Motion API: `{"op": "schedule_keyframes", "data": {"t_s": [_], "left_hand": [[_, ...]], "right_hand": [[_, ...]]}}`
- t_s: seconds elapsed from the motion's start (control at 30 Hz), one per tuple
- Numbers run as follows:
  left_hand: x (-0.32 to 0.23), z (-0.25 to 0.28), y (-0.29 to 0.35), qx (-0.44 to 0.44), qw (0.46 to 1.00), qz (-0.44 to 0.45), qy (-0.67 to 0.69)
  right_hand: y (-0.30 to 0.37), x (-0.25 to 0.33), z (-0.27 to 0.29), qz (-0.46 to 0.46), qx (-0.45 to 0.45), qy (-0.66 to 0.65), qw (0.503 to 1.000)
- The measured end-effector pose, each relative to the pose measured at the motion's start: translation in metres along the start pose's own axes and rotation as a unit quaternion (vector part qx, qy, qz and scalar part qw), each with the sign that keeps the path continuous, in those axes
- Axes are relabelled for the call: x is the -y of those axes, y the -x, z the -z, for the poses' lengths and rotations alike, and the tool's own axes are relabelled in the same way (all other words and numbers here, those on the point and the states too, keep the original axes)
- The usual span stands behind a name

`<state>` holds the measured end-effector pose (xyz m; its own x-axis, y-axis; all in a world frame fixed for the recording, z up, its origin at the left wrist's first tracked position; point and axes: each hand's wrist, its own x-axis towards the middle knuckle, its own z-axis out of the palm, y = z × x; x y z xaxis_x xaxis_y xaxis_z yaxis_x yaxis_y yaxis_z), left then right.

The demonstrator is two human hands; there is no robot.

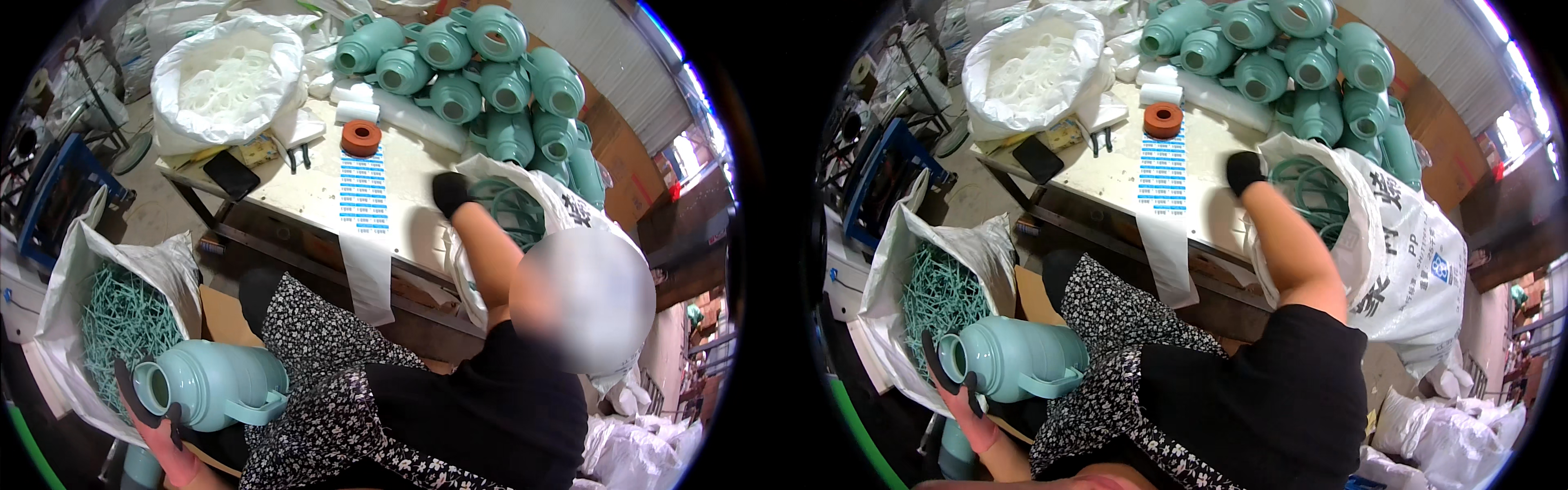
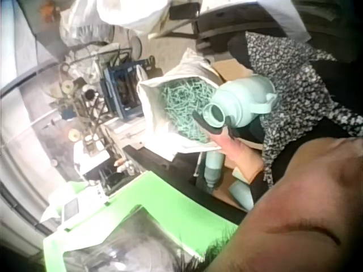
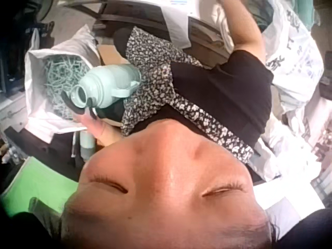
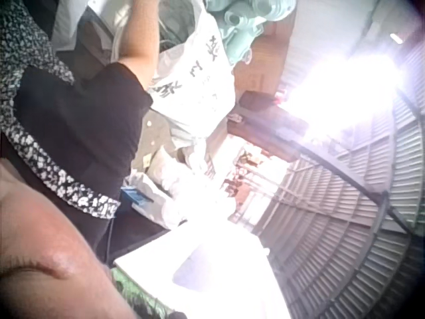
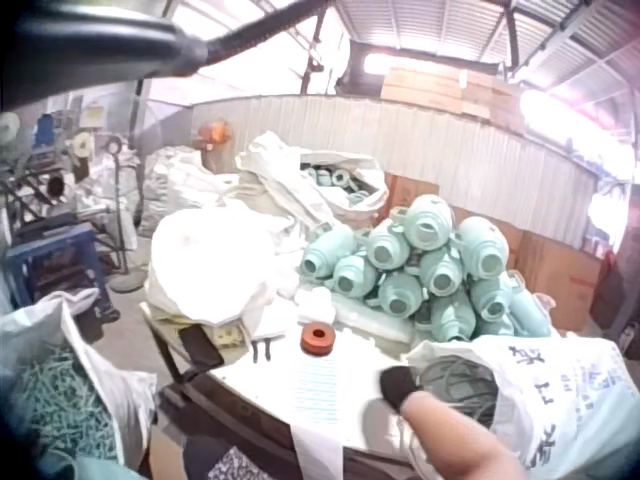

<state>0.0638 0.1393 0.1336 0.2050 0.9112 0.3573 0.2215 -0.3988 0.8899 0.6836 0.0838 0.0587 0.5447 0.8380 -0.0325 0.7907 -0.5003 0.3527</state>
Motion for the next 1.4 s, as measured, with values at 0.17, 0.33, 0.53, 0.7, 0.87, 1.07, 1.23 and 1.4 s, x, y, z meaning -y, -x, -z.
{"op": "schedule_keyframes", "data": {"t_s": [0.17,0.33,0.53,0.7,0.87,1.07,1.23,1.4], "left_hand": [[-0.021,-0.016,0.012,-0.097,0.976,0.129,0.147],[-0.019,0.000,0.023,-0.058,0.988,-0.001,0.146],[-0.033,0.003,0.035,0.053,0.994,-0.081,0.050],[-0.043,-0.006,0.041,0.027,0.971,-0.237,-0.005],[-0.046,-0.006,0.051,0.016,0.974,-0.224,-0.037],[-0.056,-0.006,0.045,0.068,0.974,-0.213,-0.047],[-0.056,-0.013,0.040,0.071,0.970,-0.232,0.009],[-0.060,-0.013,0.036,0.080,0.972,-0.221,0.015]], "right_hand": [[0.043,-0.106,-0.049,-0.126,0.106,0.052,0.985],[0.056,-0.011,0.065,0.006,-0.178,-0.196,0.964],[0.091,0.206,0.169,0.162,0.043,-0.883,0.439],[0.120,0.289,0.230,0.255,0.181,-0.908,0.278],[0.129,0.311,0.234,0.267,0.205,-0.888,0.314],[0.155,0.318,0.203,0.191,0.392,-0.847,0.303],[0.155,0.311,0.205,0.145,0.436,-0.843,0.279],[0.159,0.306,0.194,0.172,0.406,-0.858,0.263]]}}
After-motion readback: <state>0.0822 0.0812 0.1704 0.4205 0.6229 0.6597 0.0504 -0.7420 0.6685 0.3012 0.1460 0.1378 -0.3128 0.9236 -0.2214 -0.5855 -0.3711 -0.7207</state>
